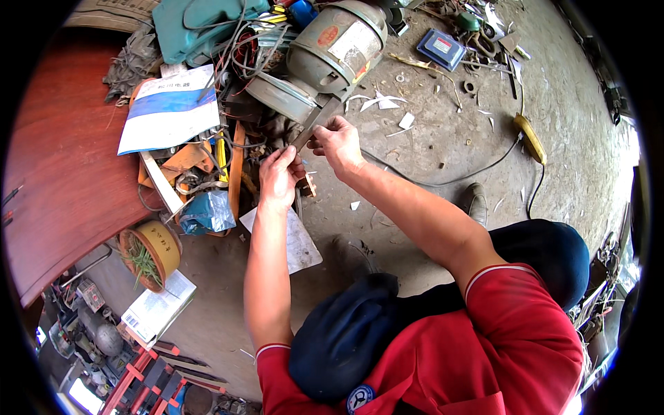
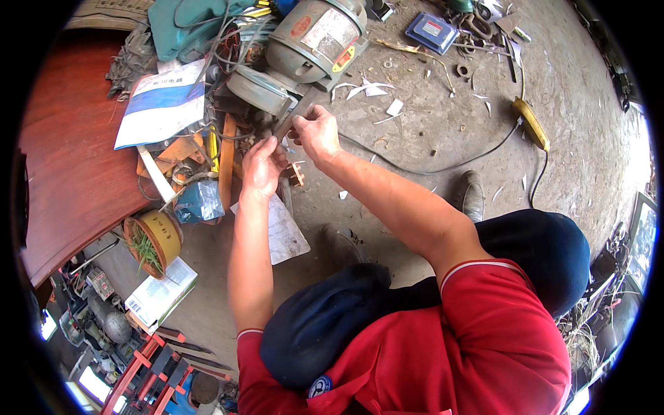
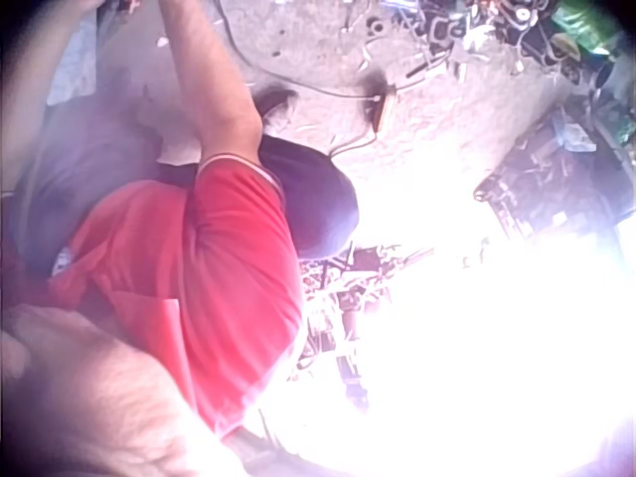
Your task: The person walks through a cluttered workshop, plugs in a bench grinder, and sharpens a metal strip against the grinding wheel. They repeatedly reposition the strip to grind different edges.
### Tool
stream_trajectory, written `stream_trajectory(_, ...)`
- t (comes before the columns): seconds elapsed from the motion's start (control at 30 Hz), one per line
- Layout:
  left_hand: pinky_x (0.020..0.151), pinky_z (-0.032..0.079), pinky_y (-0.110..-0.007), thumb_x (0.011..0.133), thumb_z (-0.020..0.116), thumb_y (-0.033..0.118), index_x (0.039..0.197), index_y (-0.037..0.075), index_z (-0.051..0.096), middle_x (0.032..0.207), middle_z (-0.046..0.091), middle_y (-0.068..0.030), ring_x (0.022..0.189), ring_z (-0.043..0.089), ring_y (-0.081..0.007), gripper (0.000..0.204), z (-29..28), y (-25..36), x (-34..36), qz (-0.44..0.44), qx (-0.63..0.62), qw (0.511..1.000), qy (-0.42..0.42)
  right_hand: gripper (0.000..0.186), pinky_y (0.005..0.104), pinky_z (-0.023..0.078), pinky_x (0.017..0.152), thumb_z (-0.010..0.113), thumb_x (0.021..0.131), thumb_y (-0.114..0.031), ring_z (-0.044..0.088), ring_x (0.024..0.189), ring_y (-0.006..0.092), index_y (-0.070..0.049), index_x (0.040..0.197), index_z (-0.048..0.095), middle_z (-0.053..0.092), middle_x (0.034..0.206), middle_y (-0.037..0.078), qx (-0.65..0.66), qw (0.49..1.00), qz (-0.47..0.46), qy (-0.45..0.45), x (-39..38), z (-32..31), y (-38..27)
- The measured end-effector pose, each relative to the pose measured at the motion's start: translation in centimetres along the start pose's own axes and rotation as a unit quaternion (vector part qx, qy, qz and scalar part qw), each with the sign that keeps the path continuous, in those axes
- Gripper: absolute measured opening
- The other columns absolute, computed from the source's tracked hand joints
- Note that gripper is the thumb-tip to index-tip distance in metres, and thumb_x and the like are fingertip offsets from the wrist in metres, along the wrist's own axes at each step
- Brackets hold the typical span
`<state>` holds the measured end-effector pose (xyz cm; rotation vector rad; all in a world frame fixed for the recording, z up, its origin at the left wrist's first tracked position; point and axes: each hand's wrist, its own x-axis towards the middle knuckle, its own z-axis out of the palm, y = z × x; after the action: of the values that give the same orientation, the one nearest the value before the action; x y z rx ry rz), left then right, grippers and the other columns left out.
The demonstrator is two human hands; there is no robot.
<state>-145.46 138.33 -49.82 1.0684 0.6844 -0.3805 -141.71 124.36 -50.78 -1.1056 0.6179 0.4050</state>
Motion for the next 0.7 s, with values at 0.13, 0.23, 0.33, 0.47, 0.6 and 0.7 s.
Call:
stream_trajectory(0.13, 0.053, 0.041, -0.027, 0.085, 0.060, 0.020, 0.078, 0.010, 0.055, 0.064, 0.051, 0.0002, 0.057, 0.049, -0.0121, 0.013, 0.6, 0.7, 0.9, -0.051, -0.040, 0.998, 0.008, 0.012, 0.0269, 0.049, 0.050, 0.058, 0.080, -0.007, 0.063, 0.061, 0.0172, -0.002, 0.078, 0.047, 0.059, 0.071, 0.008, 0.007, 1.000, 0.003, 0.016, 0.4, 0.1, -0.5)
stream_trajectory(0.23, 0.054, 0.040, -0.027, 0.085, 0.060, 0.021, 0.078, 0.010, 0.055, 0.063, 0.050, 0.0004, 0.057, 0.048, -0.0122, 0.014, 0.5, 0.7, 1.0, -0.070, -0.058, 0.996, 0.005, 0.012, 0.0271, 0.049, 0.050, 0.058, 0.081, -0.007, 0.063, 0.061, 0.0170, -0.002, 0.079, 0.047, 0.059, 0.072, 0.008, 0.001, 1.000, -0.005, 0.016, 0.4, 0.2, -0.6)
stream_trajectory(0.33, 0.055, 0.040, -0.027, 0.085, 0.059, 0.021, 0.078, 0.011, 0.055, 0.063, 0.049, 0.0008, 0.057, 0.047, -0.0121, 0.013, -0.3, 0.3, 1.0, -0.077, -0.071, 0.994, 0.007, 0.012, 0.0272, 0.049, 0.050, 0.059, 0.081, -0.008, 0.063, 0.060, 0.0167, -0.001, 0.079, 0.048, 0.059, 0.071, 0.008, -0.020, 1.000, -0.010, 0.012, 0.0, 0.6, -0.4)
stream_trajectory(0.47, 0.055, 0.039, -0.027, 0.086, 0.057, 0.021, 0.079, 0.012, 0.053, 0.063, 0.048, 0.0013, 0.057, 0.046, -0.0120, 0.013, -1.2, 0.0, 0.2, -0.073, -0.079, 0.994, 0.015, 0.014, 0.0272, 0.049, 0.048, 0.059, 0.082, -0.008, 0.062, 0.059, 0.0165, -0.001, 0.079, 0.048, 0.059, 0.070, 0.007, -0.039, 0.999, -0.023, -0.003, -0.3, 1.0, 0.8)
stream_trajectory(0.6, 0.056, 0.039, -0.027, 0.086, 0.057, 0.021, 0.079, 0.011, 0.052, 0.064, 0.047, 0.0010, 0.058, 0.046, -0.0120, 0.013, -2.0, -0.4, -0.8, -0.060, -0.084, 0.994, 0.021, 0.012, 0.0264, 0.049, 0.050, 0.059, 0.082, -0.007, 0.062, 0.061, 0.0150, 0.000, 0.081, 0.051, 0.059, 0.070, 0.006, -0.050, 0.998, -0.025, -0.024, -1.0, 1.3, 1.4)
stream_trajectory(0.7, 0.056, 0.039, -0.027, 0.087, 0.057, 0.020, 0.080, 0.010, 0.053, 0.064, 0.047, 0.0008, 0.058, 0.046, -0.0120, 0.013, -3.1, -1.0, -1.9, -0.033, -0.070, 0.997, 0.024, 0.010, 0.0265, 0.049, 0.051, 0.059, 0.081, -0.006, 0.061, 0.062, 0.0143, 0.002, 0.085, 0.053, 0.060, 0.073, 0.007, -0.059, 0.997, -0.007, -0.044, -1.9, 1.3, 1.8)
